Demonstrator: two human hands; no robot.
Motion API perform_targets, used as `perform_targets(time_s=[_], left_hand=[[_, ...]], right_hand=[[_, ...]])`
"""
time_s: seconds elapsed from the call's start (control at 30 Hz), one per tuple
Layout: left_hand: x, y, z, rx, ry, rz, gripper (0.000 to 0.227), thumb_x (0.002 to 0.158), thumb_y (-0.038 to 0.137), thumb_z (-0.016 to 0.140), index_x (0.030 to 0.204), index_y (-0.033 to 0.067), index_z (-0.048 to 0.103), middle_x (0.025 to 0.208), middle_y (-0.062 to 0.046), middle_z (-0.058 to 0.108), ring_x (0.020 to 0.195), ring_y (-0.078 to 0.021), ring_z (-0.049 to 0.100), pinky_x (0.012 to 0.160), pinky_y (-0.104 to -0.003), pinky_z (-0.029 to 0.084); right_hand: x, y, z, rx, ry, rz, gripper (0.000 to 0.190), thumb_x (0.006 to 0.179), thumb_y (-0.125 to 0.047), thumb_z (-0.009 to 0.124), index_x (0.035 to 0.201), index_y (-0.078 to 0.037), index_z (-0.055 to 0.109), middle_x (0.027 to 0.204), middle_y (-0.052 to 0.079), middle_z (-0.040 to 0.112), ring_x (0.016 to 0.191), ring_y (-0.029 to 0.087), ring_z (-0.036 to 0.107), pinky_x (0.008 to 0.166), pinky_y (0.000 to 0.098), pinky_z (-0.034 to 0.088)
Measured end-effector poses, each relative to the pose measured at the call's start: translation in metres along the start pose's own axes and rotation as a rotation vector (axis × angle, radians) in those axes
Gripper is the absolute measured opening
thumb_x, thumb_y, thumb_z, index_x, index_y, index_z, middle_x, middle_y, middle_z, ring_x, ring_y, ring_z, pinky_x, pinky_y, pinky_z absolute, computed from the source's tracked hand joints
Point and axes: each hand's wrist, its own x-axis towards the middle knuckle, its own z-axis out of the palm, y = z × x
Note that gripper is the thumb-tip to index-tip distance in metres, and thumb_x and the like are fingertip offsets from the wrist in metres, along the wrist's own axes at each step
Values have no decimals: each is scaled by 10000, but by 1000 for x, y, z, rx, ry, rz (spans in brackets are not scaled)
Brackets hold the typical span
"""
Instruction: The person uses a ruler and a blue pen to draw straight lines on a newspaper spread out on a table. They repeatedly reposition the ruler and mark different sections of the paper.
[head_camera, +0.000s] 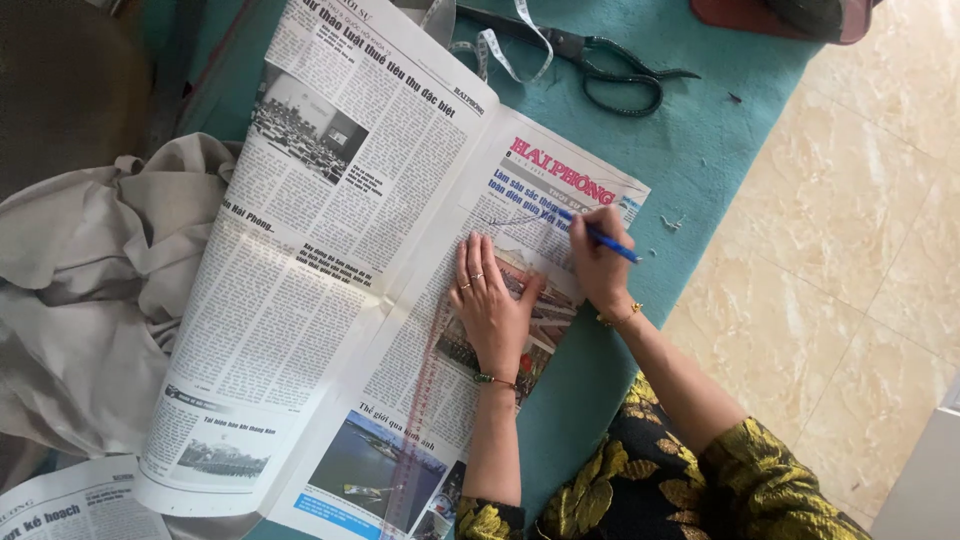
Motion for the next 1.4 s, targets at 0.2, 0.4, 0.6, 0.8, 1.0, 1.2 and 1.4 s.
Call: perform_targets(time_s=[0.2,0.4,0.6,0.8,1.0,1.2,1.4], left_hand=[[0,-2,4,43,-7,-3,1015,873,851,423,1600,155,292,1677,-63,287,1542,-227,260,1132,-428,323],[-1,-3,7,59,-3,4,1001,886,837,433,1600,149,293,1679,-70,285,1541,-234,259,1143,-430,314],[-1,-3,7,47,20,9,1003,869,828,482,1592,154,313,1671,-60,297,1541,-231,259,1144,-418,314],[-1,-2,7,74,33,17,985,875,800,517,1591,156,313,1669,-60,284,1542,-233,250,1149,-411,303],[-2,-1,4,75,61,30,982,861,771,572,1581,146,335,1665,-61,296,1542,-228,257,1132,-400,312],[-1,-4,8,36,33,22,982,875,783,547,1584,139,332,1664,-66,302,1541,-232,261,1129,-416,325],[-2,0,3,31,35,19,958,883,755,564,1579,136,342,1664,-68,305,1543,-237,261,1134,-416,315]], right_hand=[[-2,1,4,13,-28,13,120,969,-28,715,921,-54,608,676,151,651,520,237,555,489,323,389],[11,6,-6,-20,110,-4,104,1011,-16,656,960,-37,567,707,182,616,572,251,547,528,363,395],[11,19,-4,-59,165,-9,124,999,-12,674,933,-62,583,709,162,640,564,258,579,521,359,411],[9,16,1,-76,129,4,123,1016,-80,684,936,-64,591,674,143,614,545,239,545,525,337,408],[14,22,-6,-104,206,9,114,1031,-70,659,955,-62,574,705,150,630,565,233,552,530,338,408],[22,30,-19,-85,229,0,108,1055,-81,616,971,-66,550,738,145,618,597,224,537,563,343,392],[20,24,-18,-105,199,1,118,1043,-64,630,952,-61,556,737,167,615,593,254,549,559,362,393]])
